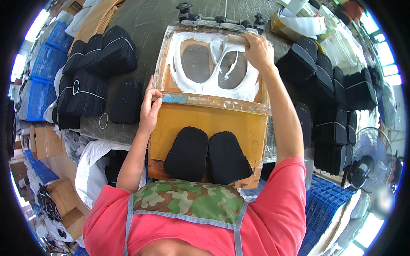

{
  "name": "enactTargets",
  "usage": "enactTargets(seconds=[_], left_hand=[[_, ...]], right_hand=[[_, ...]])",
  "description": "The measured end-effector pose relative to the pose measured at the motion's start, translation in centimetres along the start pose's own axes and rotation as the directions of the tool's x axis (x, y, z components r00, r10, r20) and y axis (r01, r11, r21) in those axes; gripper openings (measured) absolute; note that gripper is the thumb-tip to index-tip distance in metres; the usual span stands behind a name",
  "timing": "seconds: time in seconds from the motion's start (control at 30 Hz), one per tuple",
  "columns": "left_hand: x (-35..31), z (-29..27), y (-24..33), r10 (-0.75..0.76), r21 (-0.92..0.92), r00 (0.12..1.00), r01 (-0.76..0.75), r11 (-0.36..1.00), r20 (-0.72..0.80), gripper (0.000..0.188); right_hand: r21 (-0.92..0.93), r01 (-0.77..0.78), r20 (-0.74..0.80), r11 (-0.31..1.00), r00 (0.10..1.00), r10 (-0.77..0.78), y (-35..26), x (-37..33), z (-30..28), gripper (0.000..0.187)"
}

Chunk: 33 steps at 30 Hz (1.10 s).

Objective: Applying glue or adhesive to shoe components using a screen-printing jig and a spreader tool.

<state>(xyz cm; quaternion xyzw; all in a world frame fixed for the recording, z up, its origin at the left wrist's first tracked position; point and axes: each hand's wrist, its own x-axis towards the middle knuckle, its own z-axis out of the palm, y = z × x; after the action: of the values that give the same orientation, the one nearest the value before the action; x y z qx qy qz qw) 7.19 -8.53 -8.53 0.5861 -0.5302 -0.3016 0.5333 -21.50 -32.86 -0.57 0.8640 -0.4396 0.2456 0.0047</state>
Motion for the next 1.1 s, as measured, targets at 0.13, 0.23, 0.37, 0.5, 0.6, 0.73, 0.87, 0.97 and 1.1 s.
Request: enactTargets(seconds=[0.13, 0.23, 0.37, 0.5, 0.6, 0.73, 0.87, 0.97, 1.1], left_hand=[[-0.6, -0.7, -0.3, 0.018, 0.098, 0.999, -0.013, 0.995, -0.042, 0.007], [-0.8, -0.9, 0.0, 0.029, 0.131, 0.998, -0.022, 0.991, -0.050, 0.008], [-0.8, -0.8, 0.6, 0.027, 0.046, 0.999, -0.025, 0.999, -0.037, 0.007], [0.1, 0.4, 0.4, 0.044, 0.013, 0.999, -0.044, 0.999, 0.004, 0.008], [0.3, 0.9, 1.7, -0.041, -0.325, 0.996, 0.014, 0.946, -0.077, 0.013], [1.5, -2.3, 5.2, 0.167, -0.180, 0.968, -0.201, 0.963, -0.186, 0.020], [7.4, -2.3, 10.5, 0.334, -0.073, 0.923, -0.353, 0.933, -0.192, 0.031], [8.7, -3.9, 10.9, 0.332, -0.046, 0.924, -0.346, 0.937, -0.188, 0.031], [8.5, -2.7, 11.4, 0.317, -0.144, 0.924, -0.351, 0.925, -0.211, 0.038]], right_hand=[[0.008, 0.011, 0.049, 1.000, 0.999, -0.011, -4.6, -5.9, -0.7, 0.024], [0.210, 0.044, 0.113, 0.977, 0.991, -0.069, -7.9, -8.9, -3.9, 0.022], [0.271, 0.029, 0.070, 0.962, 0.996, -0.049, -6.7, -4.2, -2.8, 0.020], [0.063, -0.096, 0.189, 0.993, 0.978, 0.082, -2.2, 4.0, 0.1, 0.025], [-0.118, 0.087, -0.218, 0.989, 0.970, -0.111, -0.4, 4.9, 0.2, 0.028], [0.429, 0.208, -0.142, 0.879, 0.977, -0.162, -6.4, 1.6, -11.2, 0.022], [0.706, 0.108, 0.296, 0.700, 0.853, -0.429, -8.4, -5.3, -20.6, 0.014], [0.675, 0.137, 0.338, 0.725, 0.816, -0.469, -8.2, -7.1, -13.5, 0.008], [0.221, -0.207, 0.379, 0.953, 0.919, 0.111, -2.0, -7.3, -3.5, 0.016]])
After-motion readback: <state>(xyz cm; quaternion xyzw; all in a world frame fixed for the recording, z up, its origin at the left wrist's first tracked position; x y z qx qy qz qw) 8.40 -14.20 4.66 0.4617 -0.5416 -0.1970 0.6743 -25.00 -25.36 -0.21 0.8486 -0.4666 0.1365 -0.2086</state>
